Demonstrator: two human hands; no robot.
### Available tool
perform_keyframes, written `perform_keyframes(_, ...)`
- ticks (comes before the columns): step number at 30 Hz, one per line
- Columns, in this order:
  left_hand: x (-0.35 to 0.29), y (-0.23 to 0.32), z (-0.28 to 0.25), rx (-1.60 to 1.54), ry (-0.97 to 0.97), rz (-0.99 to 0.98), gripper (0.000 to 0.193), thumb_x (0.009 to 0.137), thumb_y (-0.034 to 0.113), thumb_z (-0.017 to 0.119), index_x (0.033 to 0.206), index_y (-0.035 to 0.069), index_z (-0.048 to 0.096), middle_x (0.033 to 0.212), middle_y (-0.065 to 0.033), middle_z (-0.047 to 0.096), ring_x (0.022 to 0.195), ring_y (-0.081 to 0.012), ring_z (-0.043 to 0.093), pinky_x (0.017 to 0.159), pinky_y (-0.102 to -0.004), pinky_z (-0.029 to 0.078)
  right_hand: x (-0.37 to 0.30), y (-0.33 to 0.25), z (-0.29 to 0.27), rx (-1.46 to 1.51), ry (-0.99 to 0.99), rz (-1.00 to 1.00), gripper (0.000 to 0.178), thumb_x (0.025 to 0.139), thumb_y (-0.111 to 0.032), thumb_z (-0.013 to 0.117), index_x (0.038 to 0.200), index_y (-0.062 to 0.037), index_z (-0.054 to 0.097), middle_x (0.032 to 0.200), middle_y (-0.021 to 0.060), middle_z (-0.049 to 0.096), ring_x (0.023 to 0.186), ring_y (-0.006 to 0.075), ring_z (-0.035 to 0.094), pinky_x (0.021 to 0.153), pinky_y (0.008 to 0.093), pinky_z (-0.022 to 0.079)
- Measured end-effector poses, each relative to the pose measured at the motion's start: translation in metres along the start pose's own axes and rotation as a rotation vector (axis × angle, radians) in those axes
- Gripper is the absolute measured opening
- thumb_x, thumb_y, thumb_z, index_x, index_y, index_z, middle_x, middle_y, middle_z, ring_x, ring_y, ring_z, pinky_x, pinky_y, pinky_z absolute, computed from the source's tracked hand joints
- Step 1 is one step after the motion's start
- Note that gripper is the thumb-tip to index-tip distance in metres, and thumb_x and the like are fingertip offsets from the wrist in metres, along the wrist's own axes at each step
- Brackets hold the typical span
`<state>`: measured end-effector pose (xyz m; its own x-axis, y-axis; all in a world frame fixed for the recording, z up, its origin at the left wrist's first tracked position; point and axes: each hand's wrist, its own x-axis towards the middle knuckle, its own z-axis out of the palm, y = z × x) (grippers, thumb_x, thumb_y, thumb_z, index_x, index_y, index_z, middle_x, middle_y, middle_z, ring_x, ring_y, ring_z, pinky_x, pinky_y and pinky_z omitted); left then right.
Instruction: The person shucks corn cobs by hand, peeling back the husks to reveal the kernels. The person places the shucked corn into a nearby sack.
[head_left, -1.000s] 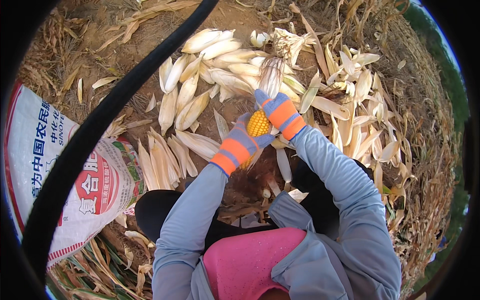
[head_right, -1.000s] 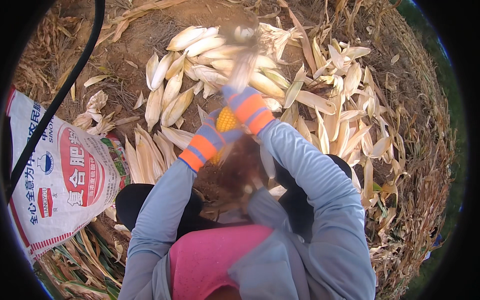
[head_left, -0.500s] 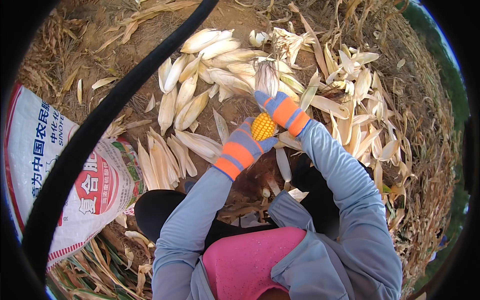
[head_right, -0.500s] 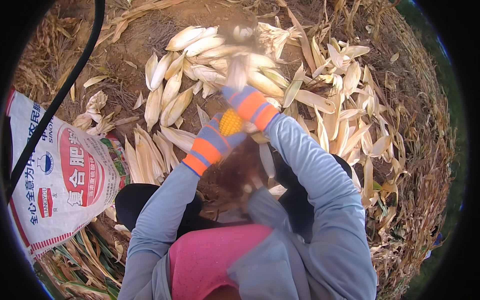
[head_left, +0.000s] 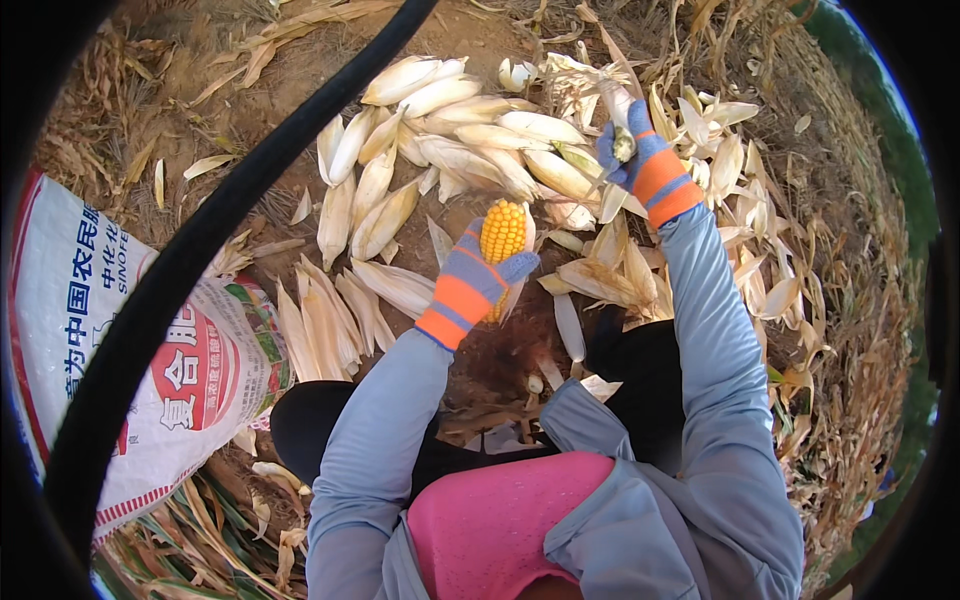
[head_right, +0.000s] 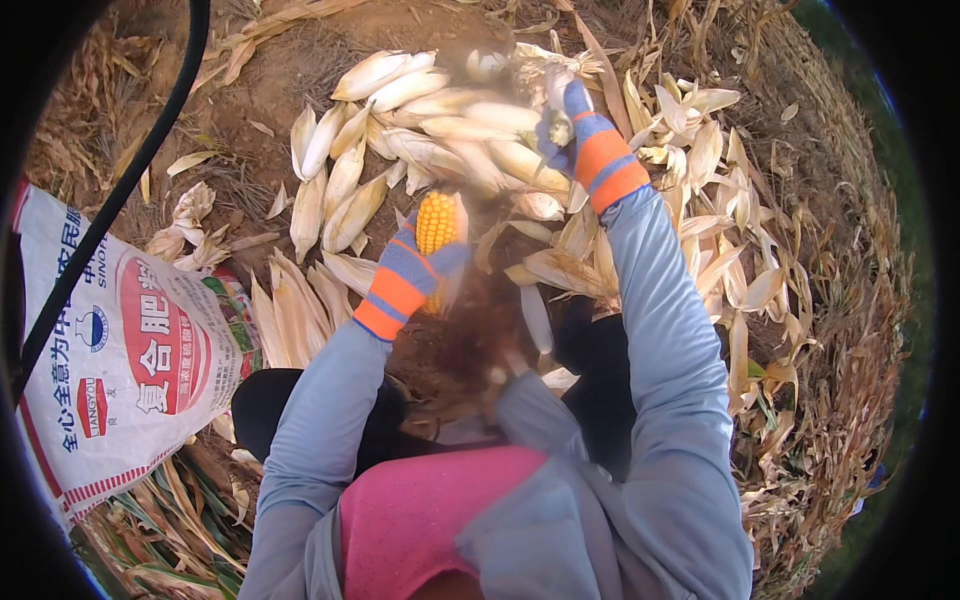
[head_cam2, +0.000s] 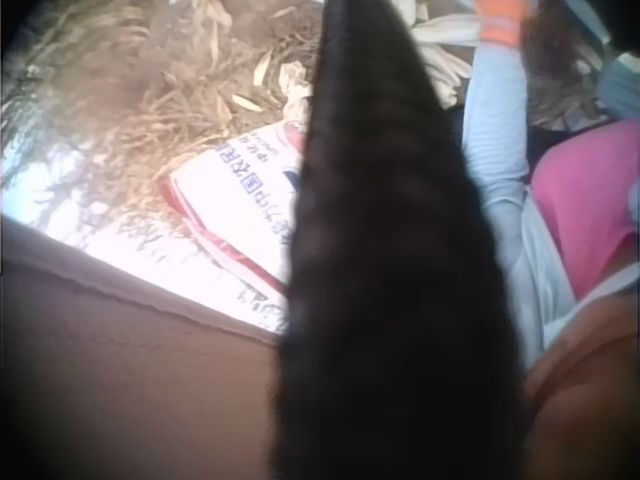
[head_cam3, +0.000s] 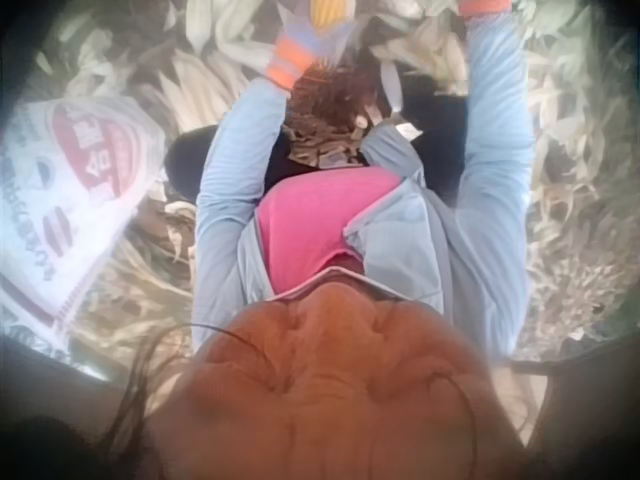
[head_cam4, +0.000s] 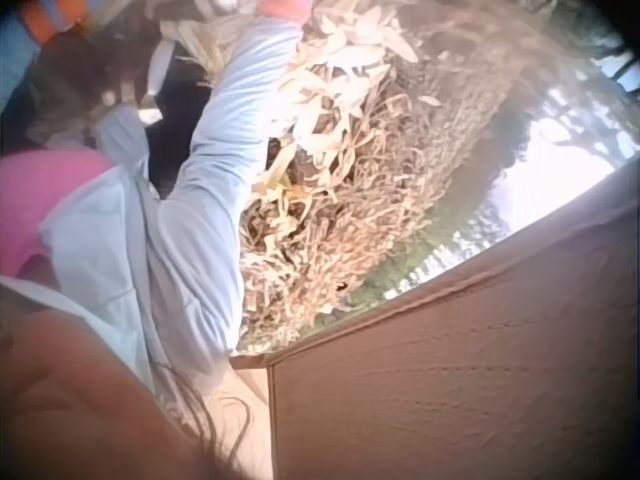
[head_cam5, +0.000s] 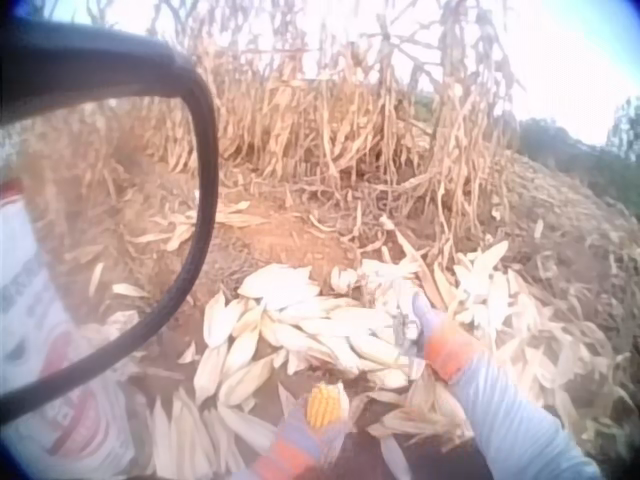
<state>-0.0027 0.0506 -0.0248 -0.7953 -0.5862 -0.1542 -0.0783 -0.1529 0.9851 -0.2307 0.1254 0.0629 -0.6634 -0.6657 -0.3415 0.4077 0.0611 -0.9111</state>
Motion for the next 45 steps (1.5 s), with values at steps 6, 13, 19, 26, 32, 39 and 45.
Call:
perform_keyframes(6,0.011,-0.004,-0.009,-0.275,0.1,-0.136,0.048,0.08,0.042,0.054,0.104,0.001,0.05,0.088,-0.0055,0.056,0.077,-0.0141,0.054,0.068,-0.026,0.045,0.014,-0.065,-0.123,0.807,0.091,-0.434,0.082,0.073,-0.059,0.046,0.124,0.0033,0.03,0.127,0.0168,0.036,0.116,0.0288,0.036,0.095,0.0431,0.032)
perform_keyframes(13,0.005,0.019,-0.001,-0.69,0.099,-0.187,0.058,0.079,0.049,0.051,0.112,0.002,0.045,0.099,-0.0082,0.054,0.088,-0.0179,0.053,0.077,-0.0288,0.045,-0.03,0.023,0.003,-0.735,-0.415,0.024,0.05,0.083,-0.043,0.047,0.114,-0.0038,0.044,0.095,0.0065,0.058,0.075,0.0158,0.058,0.064,0.0262,0.048)
perform_keyframes(19,0.016,-0.007,-0.006,-0.598,0.177,-0.124,0.05,0.08,0.04,0.053,0.113,0.003,0.043,0.099,-0.007,0.052,0.086,-0.0164,0.052,0.073,-0.0293,0.045,-0.07,0.063,0.048,-1.166,-0.643,0.017,0.041,0.078,-0.039,0.054,0.095,-0.0022,0.053,0.068,0.0068,0.058,0.057,0.0138,0.057,0.052,0.0257,0.045)
perform_keyframes(26,0.013,-0.004,-0.008,-0.68,0.117,-0.195,0.051,0.081,0.04,0.051,0.114,0.003,0.044,0.096,-0.0109,0.055,0.083,-0.0206,0.055,0.074,-0.0329,0.047,-0.063,0.054,0.042,-1.05,-0.588,-0.01,0.034,0.08,-0.036,0.051,0.079,-0.0033,0.058,0.066,0.0121,0.059,0.058,0.0232,0.057,0.056,0.0314,0.044)
perform_keyframes(32,0.007,0.006,-0.011,-0.828,-0.049,-0.336,0.065,0.077,0.056,0.045,0.117,0.004,0.041,0.101,-0.0192,0.054,0.087,-0.0299,0.056,0.075,-0.0393,0.047,0.003,-0.001,-0.031,-0.962,0.126,-0.074,0.036,0.08,-0.035,0.048,0.081,0.0005,0.054,0.056,0.01,0.055,0.041,0.0182,0.053,0.043,0.0272,0.042)
perform_keyframes(39,0.01,0.002,-0.013,-0.922,-0.068,-0.392,0.059,0.078,0.05,0.049,0.115,0.005,0.042,0.103,-0.0199,0.053,0.088,-0.0309,0.055,0.074,-0.0399,0.049,0.011,0.012,-0.089,-1.604,0.165,-0.118,0.061,0.071,-0.044,0.059,0.109,0.0032,0.049,0.104,0.0207,0.054,0.099,0.031,0.051,0.083,0.0348,0.04)
perform_keyframes(45,0.008,-0.003,0.0,-0.865,-0.03,-0.325,0.055,0.078,0.045,0.052,0.114,0.004,0.042,0.098,-0.0185,0.054,0.083,-0.0286,0.057,0.068,-0.0367,0.05,-0.027,0.065,0.018,-1.028,-0.706,-0.051,0.048,0.08,-0.041,0.053,0.104,0.0001,0.053,0.09,0.0064,0.058,0.081,0.0121,0.053,0.074,0.026,0.043)
